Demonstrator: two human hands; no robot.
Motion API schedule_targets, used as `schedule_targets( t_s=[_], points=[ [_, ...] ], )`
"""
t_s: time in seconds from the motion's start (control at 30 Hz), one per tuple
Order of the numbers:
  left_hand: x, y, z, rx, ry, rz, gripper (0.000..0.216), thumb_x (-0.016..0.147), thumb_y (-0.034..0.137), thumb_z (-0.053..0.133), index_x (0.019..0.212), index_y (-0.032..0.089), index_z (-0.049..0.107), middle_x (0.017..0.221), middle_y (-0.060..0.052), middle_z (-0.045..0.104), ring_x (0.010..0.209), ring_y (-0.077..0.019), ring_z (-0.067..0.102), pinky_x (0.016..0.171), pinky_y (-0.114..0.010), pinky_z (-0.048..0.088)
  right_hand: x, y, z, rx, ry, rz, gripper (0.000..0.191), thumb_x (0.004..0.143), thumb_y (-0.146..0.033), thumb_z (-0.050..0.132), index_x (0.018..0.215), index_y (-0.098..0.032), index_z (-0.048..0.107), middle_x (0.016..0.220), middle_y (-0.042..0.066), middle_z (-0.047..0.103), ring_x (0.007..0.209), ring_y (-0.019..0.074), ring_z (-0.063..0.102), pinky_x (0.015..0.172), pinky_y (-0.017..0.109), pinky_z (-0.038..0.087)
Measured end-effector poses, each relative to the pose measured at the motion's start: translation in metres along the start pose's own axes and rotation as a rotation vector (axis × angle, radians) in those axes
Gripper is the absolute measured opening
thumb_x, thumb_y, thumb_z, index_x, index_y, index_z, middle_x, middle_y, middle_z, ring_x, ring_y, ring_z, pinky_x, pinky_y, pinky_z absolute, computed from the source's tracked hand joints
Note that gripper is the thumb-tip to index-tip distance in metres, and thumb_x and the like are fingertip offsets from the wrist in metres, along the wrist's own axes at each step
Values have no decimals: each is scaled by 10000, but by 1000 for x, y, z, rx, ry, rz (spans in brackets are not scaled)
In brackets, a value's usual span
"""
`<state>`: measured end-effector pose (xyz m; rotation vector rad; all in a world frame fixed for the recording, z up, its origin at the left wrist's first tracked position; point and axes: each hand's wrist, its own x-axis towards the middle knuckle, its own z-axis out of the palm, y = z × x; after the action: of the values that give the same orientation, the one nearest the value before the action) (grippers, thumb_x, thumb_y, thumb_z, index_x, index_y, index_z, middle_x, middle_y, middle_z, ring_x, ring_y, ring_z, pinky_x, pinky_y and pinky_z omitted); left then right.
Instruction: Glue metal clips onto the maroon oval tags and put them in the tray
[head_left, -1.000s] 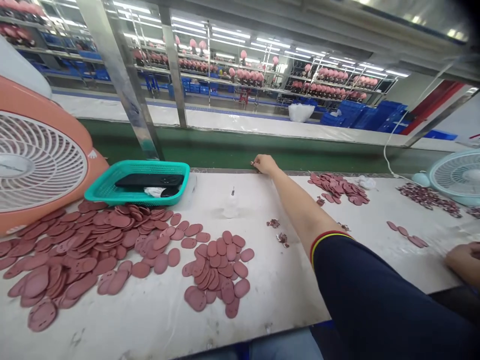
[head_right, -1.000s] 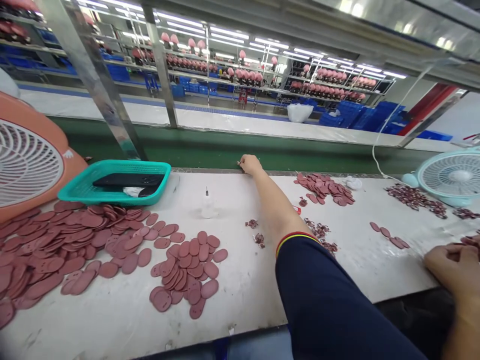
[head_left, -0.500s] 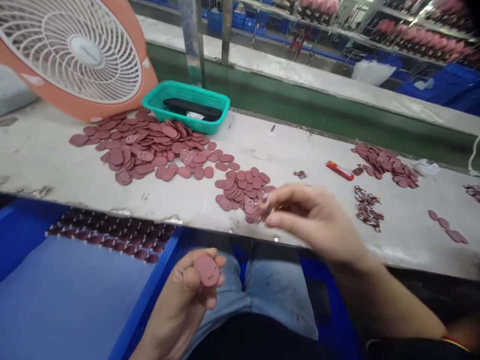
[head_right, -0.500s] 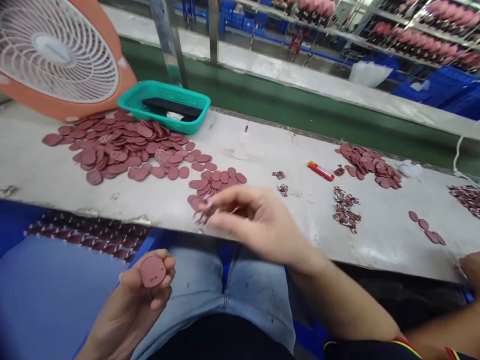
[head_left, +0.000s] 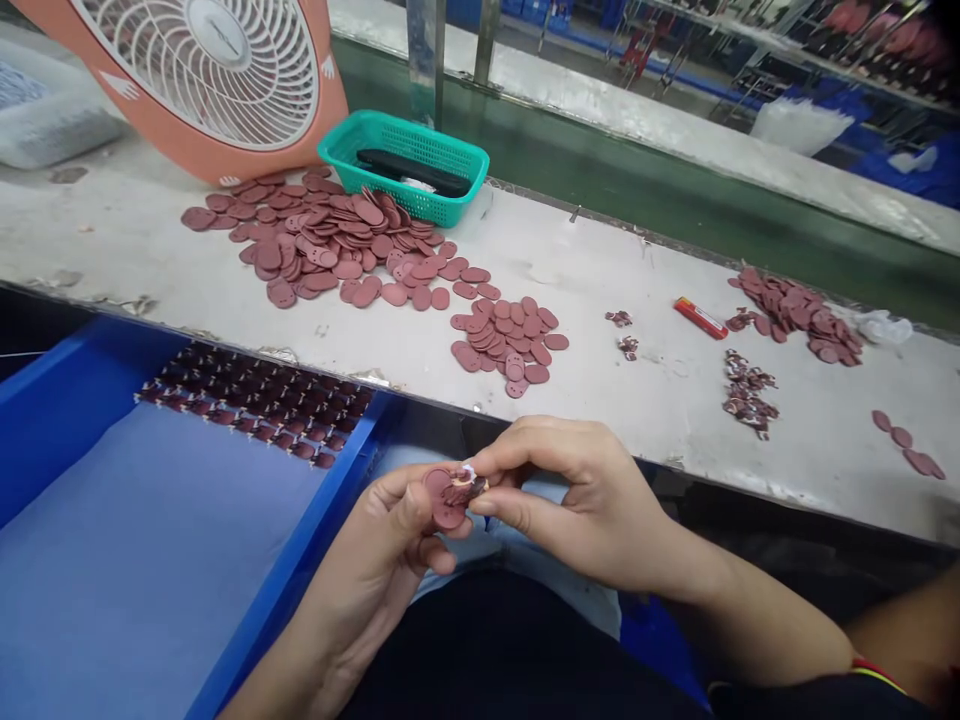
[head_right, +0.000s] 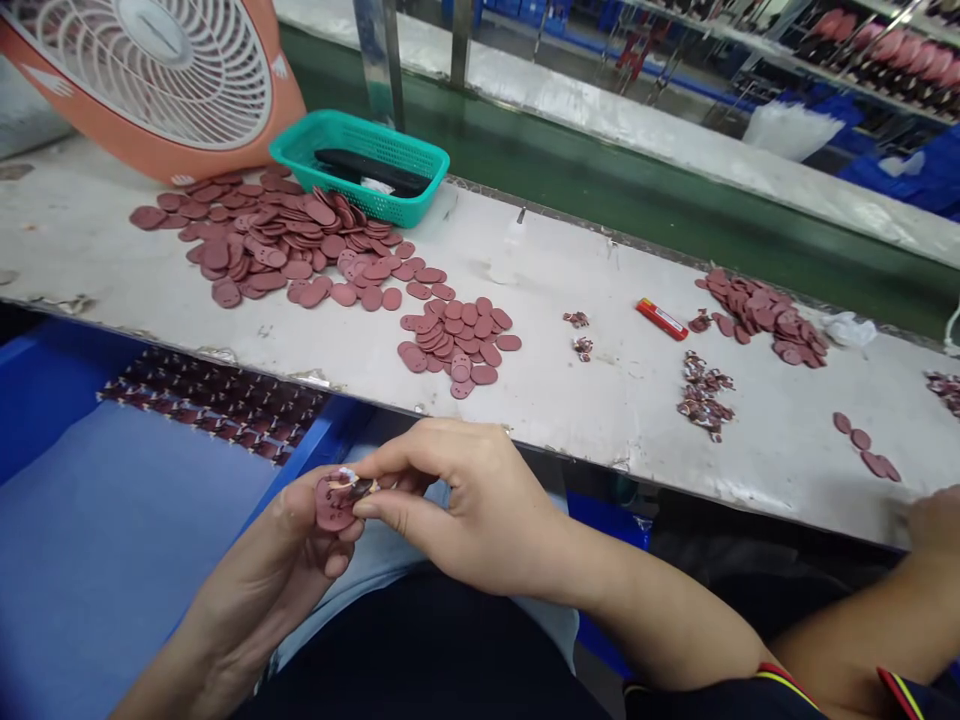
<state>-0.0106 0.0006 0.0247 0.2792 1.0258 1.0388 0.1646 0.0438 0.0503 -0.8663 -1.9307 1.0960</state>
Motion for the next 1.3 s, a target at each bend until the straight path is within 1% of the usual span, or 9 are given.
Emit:
schedule_targets(
  t_s=[0.13,0.27,0.37,0.8,0.9,1.03,1.13,1.2,1.3],
  points=[
    [0,0,1,-14,-4,-29,417,507,514,936,698,173,791,594,16,631,540,-79,562,414,-111,489,2,-4,-4,-111,-58,-63,97,884,-150,723,979,-165,719,819,21,734,710,111,673,678,216,542],
    [-2,1,2,-39,-9,-44,393,525,500,930,686,173,784,605,16,647,539,-73,575,424,-105,487,5,-5,-6,-60,-103,2,89,883,-142,721,971,-138,732,830,31,738,706,99,671,671,194,543],
    [-3,3,2,-55,5,-68,378,538,486,925,688,170,782,609,16,652,535,-72,580,429,-105,484,6,-4,-5,-18,-115,39,89,873,-131,727,961,-144,740,834,29,741,702,96,670,663,186,545],
    [-3,3,-4,-57,0,-105,383,549,487,922,675,162,763,605,16,632,542,-73,564,439,-107,468,11,-7,-5,-155,-194,-76,96,890,-112,699,960,-178,697,828,9,742,719,119,663,681,234,533],
    [-1,1,-9,-60,-20,-110,378,569,480,919,686,156,763,610,9,631,543,-70,553,460,-105,465,12,-7,-2,-166,-192,-97,100,894,-111,691,956,-189,688,845,11,746,736,127,664,692,242,538],
    [2,-5,-16,-69,-74,-101,359,551,449,941,684,163,770,597,13,618,531,-69,541,455,-106,456,9,-7,1,-150,-173,-125,84,899,-111,687,952,-176,685,834,23,743,730,127,664,680,234,541],
    [1,-8,-19,-50,-101,-80,283,619,403,923,702,173,781,601,8,625,538,-73,541,473,-118,456,5,-8,2,-143,-167,-154,107,897,-97,681,982,-161,684,839,42,741,735,136,660,683,246,548],
    [-1,-8,-20,-37,-99,-72,275,642,408,910,713,173,787,597,0,636,538,-78,550,483,-126,457,3,-8,3,-138,-164,-168,127,898,-96,679,1007,-160,681,843,47,740,736,141,661,688,256,554],
    [-3,-8,-20,-36,-98,-70,317,622,449,912,737,175,803,607,-14,666,534,-84,567,491,-139,469,1,-8,4,-130,-162,-165,137,895,-94,682,1015,-160,681,839,48,736,736,143,663,686,259,559]
  ],
)
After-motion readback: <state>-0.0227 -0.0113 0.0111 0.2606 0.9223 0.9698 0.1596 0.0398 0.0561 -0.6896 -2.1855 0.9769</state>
